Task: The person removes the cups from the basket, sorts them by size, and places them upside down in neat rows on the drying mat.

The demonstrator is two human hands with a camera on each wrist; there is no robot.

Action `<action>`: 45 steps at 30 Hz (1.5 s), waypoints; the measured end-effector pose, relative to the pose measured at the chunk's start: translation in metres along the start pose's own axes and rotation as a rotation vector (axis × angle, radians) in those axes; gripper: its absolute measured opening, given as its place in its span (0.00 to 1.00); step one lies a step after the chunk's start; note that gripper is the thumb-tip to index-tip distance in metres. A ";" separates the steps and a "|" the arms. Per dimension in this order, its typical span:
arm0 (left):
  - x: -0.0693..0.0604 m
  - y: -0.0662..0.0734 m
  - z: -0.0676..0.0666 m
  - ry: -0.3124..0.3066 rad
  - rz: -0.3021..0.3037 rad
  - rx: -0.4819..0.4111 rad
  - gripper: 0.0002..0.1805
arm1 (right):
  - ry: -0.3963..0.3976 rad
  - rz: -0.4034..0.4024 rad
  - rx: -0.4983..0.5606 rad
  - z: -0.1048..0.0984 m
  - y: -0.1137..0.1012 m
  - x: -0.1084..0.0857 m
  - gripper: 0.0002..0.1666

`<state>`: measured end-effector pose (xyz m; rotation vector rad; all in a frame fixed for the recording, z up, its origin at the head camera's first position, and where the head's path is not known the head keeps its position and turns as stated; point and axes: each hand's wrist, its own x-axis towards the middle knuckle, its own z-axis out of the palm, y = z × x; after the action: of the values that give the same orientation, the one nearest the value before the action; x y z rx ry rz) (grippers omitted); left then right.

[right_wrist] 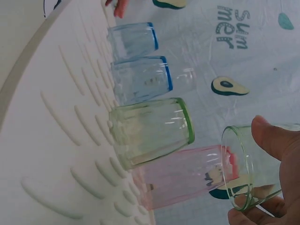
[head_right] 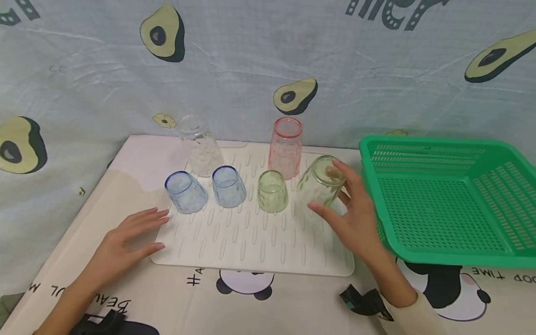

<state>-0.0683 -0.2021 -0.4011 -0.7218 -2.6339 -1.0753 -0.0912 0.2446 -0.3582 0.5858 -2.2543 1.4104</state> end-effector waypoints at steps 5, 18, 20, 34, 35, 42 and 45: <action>-0.008 -0.015 0.002 -0.029 -0.032 -0.056 0.30 | -0.004 0.059 -0.041 0.005 0.009 -0.003 0.59; -0.010 -0.028 0.006 -0.133 0.002 0.028 0.28 | -0.030 0.075 -0.100 0.013 0.018 -0.005 0.56; -0.010 -0.029 0.006 -0.133 0.008 0.030 0.28 | -0.041 0.095 -0.107 0.015 0.021 -0.006 0.55; -0.009 -0.028 0.007 -0.136 0.002 0.021 0.27 | -0.102 0.166 -0.096 0.023 0.059 -0.022 0.59; -0.009 -0.028 0.007 -0.135 0.001 0.023 0.27 | -0.104 0.176 -0.099 0.023 0.059 -0.022 0.59; -0.010 -0.028 0.008 -0.138 -0.009 0.024 0.26 | -0.121 0.213 -0.099 0.024 0.062 -0.024 0.60; -0.011 -0.028 0.008 -0.137 -0.011 0.018 0.26 | -0.127 0.207 -0.097 0.025 0.064 -0.024 0.60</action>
<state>-0.0734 -0.2178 -0.4277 -0.8051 -2.7615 -1.0383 -0.1096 0.2507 -0.4278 0.4322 -2.5308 1.3828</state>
